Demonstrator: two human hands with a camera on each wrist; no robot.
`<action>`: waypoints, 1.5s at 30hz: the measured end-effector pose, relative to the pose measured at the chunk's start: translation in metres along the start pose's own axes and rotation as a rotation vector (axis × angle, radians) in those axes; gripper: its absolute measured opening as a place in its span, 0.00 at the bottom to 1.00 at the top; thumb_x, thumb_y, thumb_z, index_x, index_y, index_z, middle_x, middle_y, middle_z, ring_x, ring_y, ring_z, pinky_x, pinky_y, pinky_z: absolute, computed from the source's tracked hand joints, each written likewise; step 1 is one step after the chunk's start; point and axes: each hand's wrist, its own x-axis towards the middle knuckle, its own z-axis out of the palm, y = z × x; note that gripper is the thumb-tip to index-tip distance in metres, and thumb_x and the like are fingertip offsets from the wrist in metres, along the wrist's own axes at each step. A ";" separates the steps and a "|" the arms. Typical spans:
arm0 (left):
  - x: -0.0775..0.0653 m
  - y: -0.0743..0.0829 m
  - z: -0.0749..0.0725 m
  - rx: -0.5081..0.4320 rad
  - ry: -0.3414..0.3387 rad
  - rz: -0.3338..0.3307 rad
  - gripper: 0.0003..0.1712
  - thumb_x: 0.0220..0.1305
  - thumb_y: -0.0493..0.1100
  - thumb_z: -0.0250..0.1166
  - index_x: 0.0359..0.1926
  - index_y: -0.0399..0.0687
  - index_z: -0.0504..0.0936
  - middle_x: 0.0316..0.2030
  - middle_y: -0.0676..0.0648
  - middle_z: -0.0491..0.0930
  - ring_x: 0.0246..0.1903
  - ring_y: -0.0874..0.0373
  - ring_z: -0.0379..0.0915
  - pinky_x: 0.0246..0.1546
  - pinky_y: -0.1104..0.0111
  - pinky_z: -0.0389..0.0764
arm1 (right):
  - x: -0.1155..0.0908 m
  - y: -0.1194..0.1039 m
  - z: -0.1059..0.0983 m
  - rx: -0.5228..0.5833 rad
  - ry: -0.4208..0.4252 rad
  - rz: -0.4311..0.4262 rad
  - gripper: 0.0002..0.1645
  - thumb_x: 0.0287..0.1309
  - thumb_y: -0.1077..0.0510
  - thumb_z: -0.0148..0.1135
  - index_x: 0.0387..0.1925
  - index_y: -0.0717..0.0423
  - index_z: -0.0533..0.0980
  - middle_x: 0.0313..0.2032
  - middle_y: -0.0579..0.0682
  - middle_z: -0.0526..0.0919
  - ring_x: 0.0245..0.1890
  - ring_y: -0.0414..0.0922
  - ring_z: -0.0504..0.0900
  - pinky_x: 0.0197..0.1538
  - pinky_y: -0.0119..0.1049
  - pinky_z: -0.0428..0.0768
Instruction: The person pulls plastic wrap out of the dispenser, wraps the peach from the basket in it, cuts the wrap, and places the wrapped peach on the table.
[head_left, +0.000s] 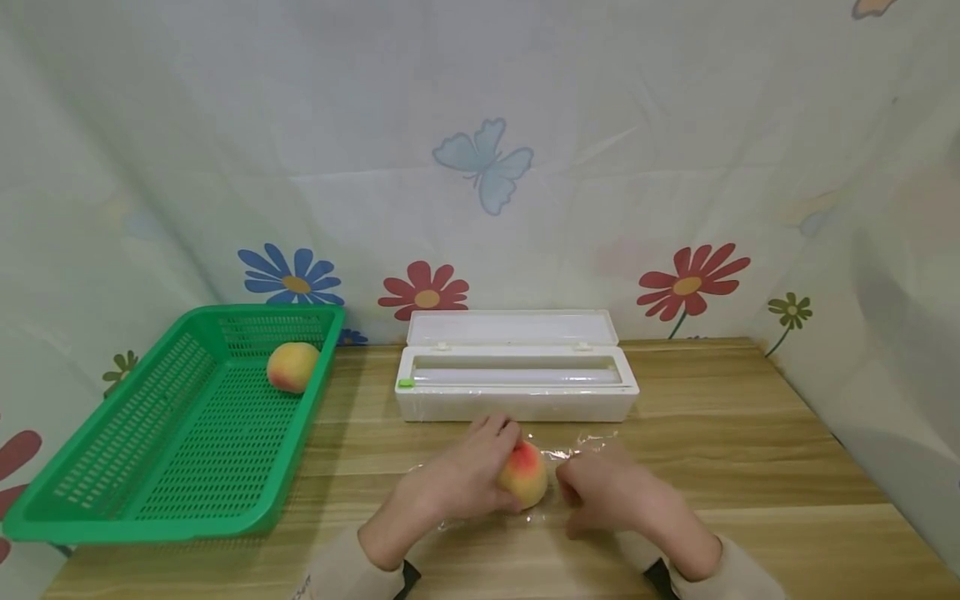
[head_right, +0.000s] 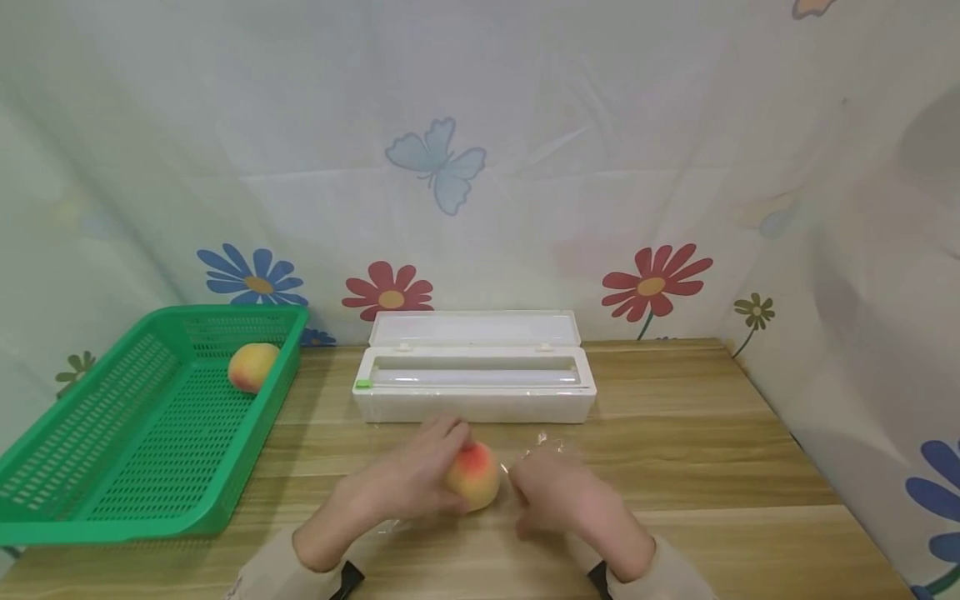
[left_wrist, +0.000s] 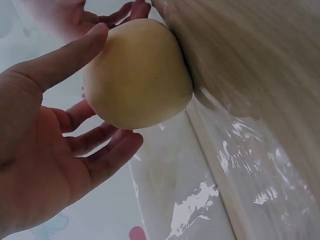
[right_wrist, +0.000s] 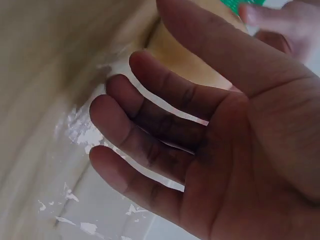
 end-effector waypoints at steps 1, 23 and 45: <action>0.000 0.001 0.000 0.011 0.007 0.007 0.32 0.53 0.52 0.81 0.51 0.47 0.73 0.49 0.52 0.68 0.51 0.56 0.65 0.56 0.68 0.74 | 0.000 -0.001 0.002 0.006 -0.005 -0.008 0.23 0.31 0.52 0.82 0.19 0.43 0.71 0.20 0.35 0.67 0.22 0.36 0.66 0.27 0.33 0.67; -0.001 0.009 0.001 0.111 0.017 0.015 0.43 0.48 0.59 0.83 0.61 0.49 0.74 0.55 0.47 0.69 0.55 0.52 0.69 0.56 0.64 0.77 | 0.001 0.002 -0.007 0.150 0.033 -0.192 0.19 0.50 0.68 0.67 0.21 0.42 0.70 0.21 0.33 0.66 0.23 0.32 0.66 0.27 0.29 0.68; 0.007 -0.011 0.008 0.027 0.027 -0.018 0.47 0.55 0.45 0.79 0.71 0.40 0.67 0.61 0.44 0.70 0.59 0.50 0.69 0.61 0.60 0.73 | 0.003 0.009 -0.018 0.215 0.146 -0.179 0.18 0.52 0.69 0.66 0.23 0.44 0.71 0.20 0.32 0.67 0.22 0.30 0.66 0.25 0.28 0.68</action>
